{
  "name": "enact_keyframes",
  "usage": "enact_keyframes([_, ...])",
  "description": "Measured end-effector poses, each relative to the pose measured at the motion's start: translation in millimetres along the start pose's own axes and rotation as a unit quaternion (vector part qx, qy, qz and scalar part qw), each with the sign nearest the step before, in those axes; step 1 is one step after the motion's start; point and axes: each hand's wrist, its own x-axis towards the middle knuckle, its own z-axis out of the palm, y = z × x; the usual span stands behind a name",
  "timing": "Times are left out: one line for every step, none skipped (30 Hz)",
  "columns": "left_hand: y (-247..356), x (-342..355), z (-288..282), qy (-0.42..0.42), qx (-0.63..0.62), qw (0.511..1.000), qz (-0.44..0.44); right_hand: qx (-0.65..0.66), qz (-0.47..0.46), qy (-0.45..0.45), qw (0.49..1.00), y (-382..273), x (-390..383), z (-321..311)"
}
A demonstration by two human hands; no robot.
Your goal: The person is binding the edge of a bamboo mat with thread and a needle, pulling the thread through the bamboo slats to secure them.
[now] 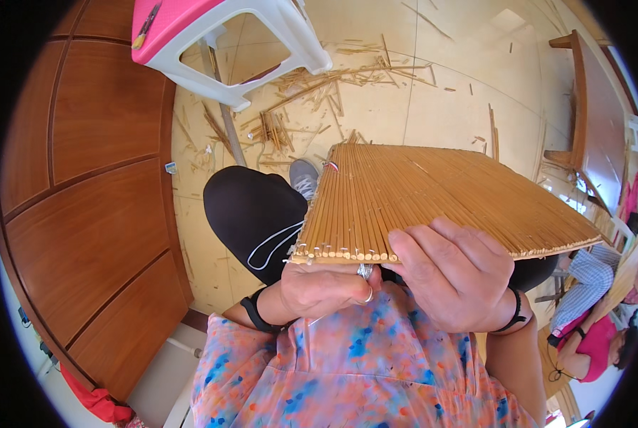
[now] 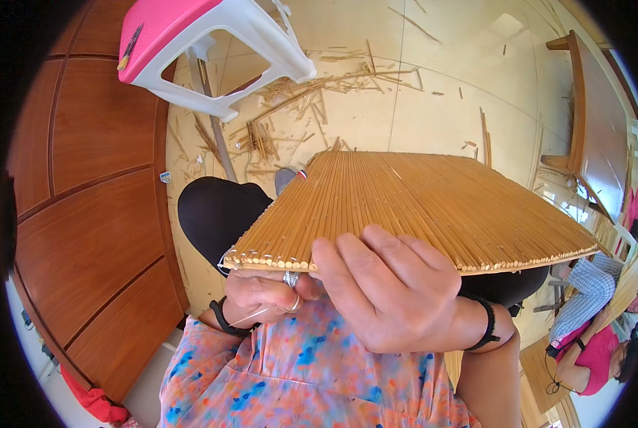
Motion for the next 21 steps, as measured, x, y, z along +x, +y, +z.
enact_keyframes([1.2,0.2,-0.9,-0.005,-0.009,0.999,-0.032,0.009,0.009,0.005,1.0,-1.0,2.2,-1.0])
enact_keyframes([2.3,2.4,-2.3,0.024,0.017,0.999,0.04,0.007,0.008,0.006,1.0,-1.8,4.4,-1.3])
enact_keyframes([3.8,1.7,-2.7,0.054,0.042,0.991,0.112,0.009,0.017,-0.007,1.0,-2.2,6.9,-0.8])
enact_keyframes([9.3,-3.2,-4.2,0.07,0.035,0.994,0.081,0.007,0.024,-0.018,1.0,-0.6,10.7,-3.0])
enact_keyframes([18.4,-6.2,-3.6,0.109,0.034,0.991,0.069,0.0,0.02,-0.014,1.0,1.1,12.4,-3.1])
enact_keyframes([23.0,-9.8,-2.8,0.159,0.046,0.982,0.092,-0.007,0.026,-0.023,0.999,3.0,13.2,-1.0])
enact_keyframes([27.6,-13.5,-3.2,0.212,0.059,0.968,0.117,-0.013,0.029,-0.031,0.999,4.5,16.3,-0.6])
enact_keyframes([29.2,-17.5,-8.7,0.259,0.112,0.949,0.142,-0.016,0.028,-0.038,0.999,4.2,21.4,-3.5])
enact_keyframes([31.3,-22.4,-15.7,0.305,0.164,0.924,0.165,-0.021,0.02,-0.033,0.999,3.3,24.3,-4.2])
enact_keyframes([35.8,-26.2,-19.6,0.36,0.186,0.899,0.164,-0.019,0.025,-0.021,0.999,3.3,25.3,-2.6])
enact_keyframes([43.1,-27.2,-25.1,0.37,0.189,0.894,0.168,-0.016,0.03,-0.009,0.999,3.1,27.3,-1.9])
enact_keyframes([46.7,-26.6,-25.6,0.376,0.175,0.895,0.164,-0.01,0.036,-0.004,0.999,2.2,31.1,-2.8])
enact_keyframes([51.3,-29.7,-25.0,0.384,0.164,0.895,0.158,-0.014,0.027,-0.001,1.0,1.1,33.1,-0.8])
enact_keyframes([55.7,-30.8,-21.6,0.381,0.157,0.901,0.136,-0.007,0.041,0.001,0.999,0.6,34.8,2.6])
enact_keyframes([60.1,-31.3,-16.7,0.378,0.149,0.907,0.113,-0.001,0.055,0.004,0.998,-0.4,37.9,4.2])
enact_keyframes([63.7,-34.7,-12.9,0.371,0.166,0.913,0.049,-0.017,0.08,-0.041,0.996,-2.5,41.9,4.8])
enact_keyframes([64.4,-28.0,-10.6,0.341,0.187,0.92,0.044,-0.026,0.075,-0.041,0.996,-0.3,42.6,7.5])
enact_keyframes([62.7,-24.6,-9.8,0.309,0.19,0.931,0.033,-0.029,0.076,-0.023,0.996,4.5,42.6,12.0])
enact_keyframes([61.9,-23.1,-9.0,0.28,0.197,0.939,0.019,-0.027,0.074,-0.004,0.997,8.5,44.4,16.2])
enact_keyframes([59.9,-20.4,-7.7,0.285,0.197,0.938,0.025,-0.03,0.067,-0.003,0.997,11.1,48.1,17.1])
enact_keyframes([56.6,-17.0,-6.0,0.265,0.222,0.938,0.014,-0.025,0.079,-0.007,0.997,13.5,52.4,16.8])
